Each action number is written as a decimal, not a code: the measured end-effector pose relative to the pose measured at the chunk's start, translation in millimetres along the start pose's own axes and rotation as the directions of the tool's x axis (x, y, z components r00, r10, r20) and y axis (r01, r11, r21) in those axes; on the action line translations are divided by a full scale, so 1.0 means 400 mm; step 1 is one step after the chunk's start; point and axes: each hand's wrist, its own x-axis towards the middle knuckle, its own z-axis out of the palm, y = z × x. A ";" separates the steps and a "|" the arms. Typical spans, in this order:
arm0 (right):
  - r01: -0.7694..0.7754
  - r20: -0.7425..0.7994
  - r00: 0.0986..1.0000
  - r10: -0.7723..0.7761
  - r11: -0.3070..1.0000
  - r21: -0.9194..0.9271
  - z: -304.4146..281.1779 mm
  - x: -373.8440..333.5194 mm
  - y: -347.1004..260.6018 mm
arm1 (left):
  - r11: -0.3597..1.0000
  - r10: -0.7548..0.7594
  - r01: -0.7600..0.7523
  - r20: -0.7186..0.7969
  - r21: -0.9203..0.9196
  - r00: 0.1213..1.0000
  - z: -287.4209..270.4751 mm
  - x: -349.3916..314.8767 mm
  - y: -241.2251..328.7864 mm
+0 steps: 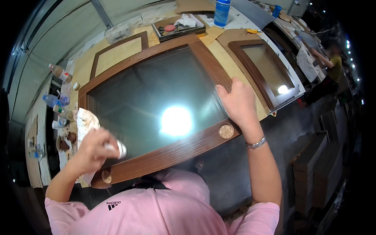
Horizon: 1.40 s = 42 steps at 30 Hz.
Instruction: The person applies a liquid from a bottle onto a cloth and wipes the glass and wooden frame of a cabinet door, including the corners and edges.
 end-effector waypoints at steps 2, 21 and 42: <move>0.014 -0.015 1.000 -0.014 1.000 0.023 -0.001 0.003 0.009 | 0.996 -0.040 0.051 -0.148 0.068 0.988 0.027 0.025 -0.040; 0.000 -0.032 1.000 0.000 1.000 0.004 -0.002 0.003 0.019 | 0.949 0.260 -0.284 -0.174 -0.133 0.950 0.161 0.360 -0.056; -0.008 -0.011 1.000 0.010 0.985 0.173 -0.009 0.004 0.014 | 0.932 0.113 0.026 -0.356 0.362 0.928 0.115 0.600 -0.244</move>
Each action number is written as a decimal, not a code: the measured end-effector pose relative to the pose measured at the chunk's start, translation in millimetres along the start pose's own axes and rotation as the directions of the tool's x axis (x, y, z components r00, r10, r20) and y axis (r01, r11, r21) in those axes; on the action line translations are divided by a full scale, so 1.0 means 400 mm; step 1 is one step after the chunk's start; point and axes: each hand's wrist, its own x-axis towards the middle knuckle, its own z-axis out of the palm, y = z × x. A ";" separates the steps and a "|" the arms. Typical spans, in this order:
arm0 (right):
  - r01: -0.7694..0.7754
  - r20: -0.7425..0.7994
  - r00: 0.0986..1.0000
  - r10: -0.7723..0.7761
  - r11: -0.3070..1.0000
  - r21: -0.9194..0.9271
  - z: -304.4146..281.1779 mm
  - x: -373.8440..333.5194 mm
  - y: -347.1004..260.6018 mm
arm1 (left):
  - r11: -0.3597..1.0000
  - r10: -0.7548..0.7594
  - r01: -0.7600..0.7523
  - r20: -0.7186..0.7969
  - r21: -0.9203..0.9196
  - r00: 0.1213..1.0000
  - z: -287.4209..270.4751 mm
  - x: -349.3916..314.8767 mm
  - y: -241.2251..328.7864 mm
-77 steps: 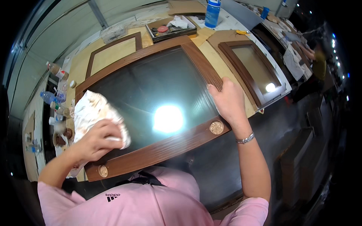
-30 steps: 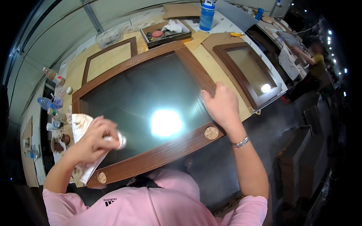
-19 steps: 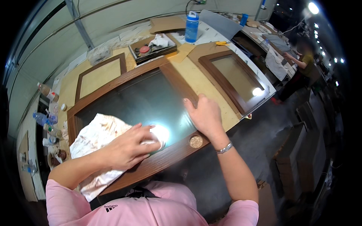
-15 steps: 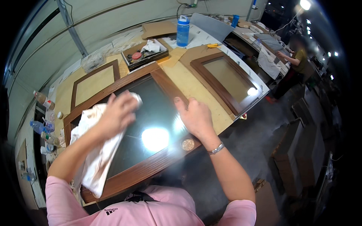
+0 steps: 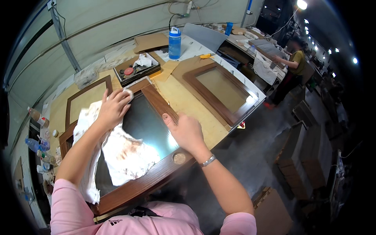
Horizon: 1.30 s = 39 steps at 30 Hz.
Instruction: The person applies a liquid from a bottle onto a cloth and wipes the glass and wooden frame of a cabinet door, including the corners and edges.
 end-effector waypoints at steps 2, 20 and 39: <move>-0.008 0.002 1.000 0.008 1.000 -0.005 -0.005 -0.004 0.010 | 0.996 -0.058 0.056 -0.028 -0.069 0.998 0.007 -0.074 -0.046; -0.126 -0.012 0.990 0.138 0.935 0.331 0.001 0.012 0.042 | 0.122 0.452 0.092 0.138 -0.988 0.881 -0.223 -0.122 0.276; -0.147 0.039 0.986 0.162 0.739 0.657 0.034 0.026 0.074 | 0.685 0.266 -0.324 -0.190 -0.653 0.945 -0.020 0.043 0.291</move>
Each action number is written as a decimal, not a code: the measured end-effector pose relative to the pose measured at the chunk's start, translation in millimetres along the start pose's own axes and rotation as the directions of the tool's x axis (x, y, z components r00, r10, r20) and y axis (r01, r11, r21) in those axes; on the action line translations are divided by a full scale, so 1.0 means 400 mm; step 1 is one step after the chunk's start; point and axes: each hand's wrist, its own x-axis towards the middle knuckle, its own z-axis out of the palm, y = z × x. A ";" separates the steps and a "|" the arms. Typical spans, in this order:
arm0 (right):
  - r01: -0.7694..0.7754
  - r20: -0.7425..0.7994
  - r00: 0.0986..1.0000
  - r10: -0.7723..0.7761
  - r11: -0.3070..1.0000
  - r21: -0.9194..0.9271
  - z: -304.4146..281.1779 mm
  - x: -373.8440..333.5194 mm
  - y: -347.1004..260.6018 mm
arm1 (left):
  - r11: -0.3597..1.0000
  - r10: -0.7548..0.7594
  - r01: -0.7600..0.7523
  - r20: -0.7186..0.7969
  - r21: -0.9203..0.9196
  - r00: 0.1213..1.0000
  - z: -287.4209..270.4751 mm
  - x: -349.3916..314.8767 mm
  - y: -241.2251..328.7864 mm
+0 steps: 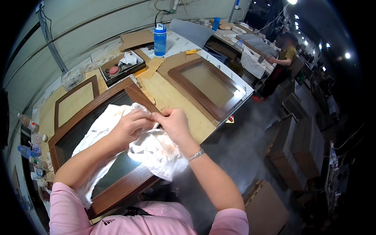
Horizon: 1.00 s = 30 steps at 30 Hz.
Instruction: The person applies a liquid from a bottle onto a cloth and wipes the glass and wooden frame of a cabinet door, including the corners and edges.
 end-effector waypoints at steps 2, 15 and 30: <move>0.019 -0.016 1.000 -0.022 0.987 -0.157 -0.009 -0.002 -0.016 | 0.992 -0.089 0.093 0.047 -0.080 0.995 -0.018 -0.048 0.017; 0.095 0.123 0.991 -0.054 0.929 -0.357 -0.037 0.020 -0.045 | 0.984 -0.160 0.158 -0.026 -0.086 0.987 -0.115 -0.170 0.010; 0.136 0.287 0.958 0.001 0.879 -0.457 -0.049 0.039 -0.084 | 0.980 -0.180 0.178 -0.021 -0.085 0.983 -0.118 -0.174 0.006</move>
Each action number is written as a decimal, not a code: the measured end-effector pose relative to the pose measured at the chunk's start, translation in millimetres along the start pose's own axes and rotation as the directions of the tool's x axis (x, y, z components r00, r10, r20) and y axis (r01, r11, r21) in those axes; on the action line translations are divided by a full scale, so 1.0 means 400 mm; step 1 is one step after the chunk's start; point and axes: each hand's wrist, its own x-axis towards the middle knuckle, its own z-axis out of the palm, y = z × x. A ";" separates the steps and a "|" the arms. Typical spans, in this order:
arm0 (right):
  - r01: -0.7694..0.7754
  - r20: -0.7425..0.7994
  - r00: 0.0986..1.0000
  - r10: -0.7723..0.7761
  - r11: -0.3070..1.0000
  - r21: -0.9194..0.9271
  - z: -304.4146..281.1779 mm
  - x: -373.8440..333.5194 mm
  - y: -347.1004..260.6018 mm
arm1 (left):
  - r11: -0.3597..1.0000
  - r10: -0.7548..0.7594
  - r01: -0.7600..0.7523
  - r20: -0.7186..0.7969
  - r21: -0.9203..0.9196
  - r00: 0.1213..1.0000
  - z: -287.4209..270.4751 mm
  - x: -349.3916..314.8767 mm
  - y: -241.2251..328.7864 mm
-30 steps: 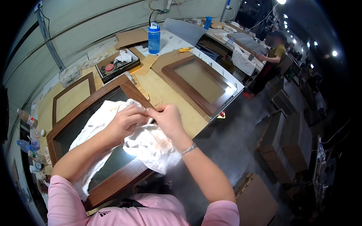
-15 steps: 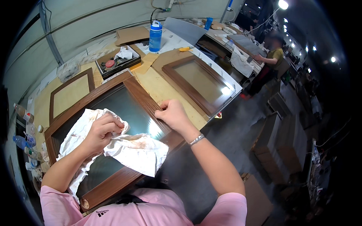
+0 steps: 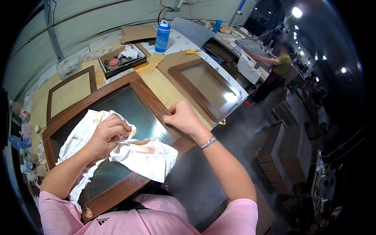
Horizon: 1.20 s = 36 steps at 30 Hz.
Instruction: The person applies a liquid from a bottle onto a cloth and wipes the glass and wooden frame of a cabinet door, including the corners and edges.
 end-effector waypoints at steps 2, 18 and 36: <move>0.006 -0.011 1.000 -0.007 0.999 -0.048 0.001 0.002 0.005 | 1.000 -0.004 0.004 -0.001 -0.003 1.000 0.000 0.002 0.004; 0.050 -0.007 0.999 -0.051 0.993 -0.107 -0.005 -0.005 -0.009 | 0.999 0.000 -0.001 0.021 0.043 1.000 -0.005 0.004 0.007; -0.008 -0.385 0.872 0.303 0.793 0.609 0.085 -0.026 0.066 | 0.966 0.208 -0.231 0.186 0.114 0.960 0.174 0.186 0.013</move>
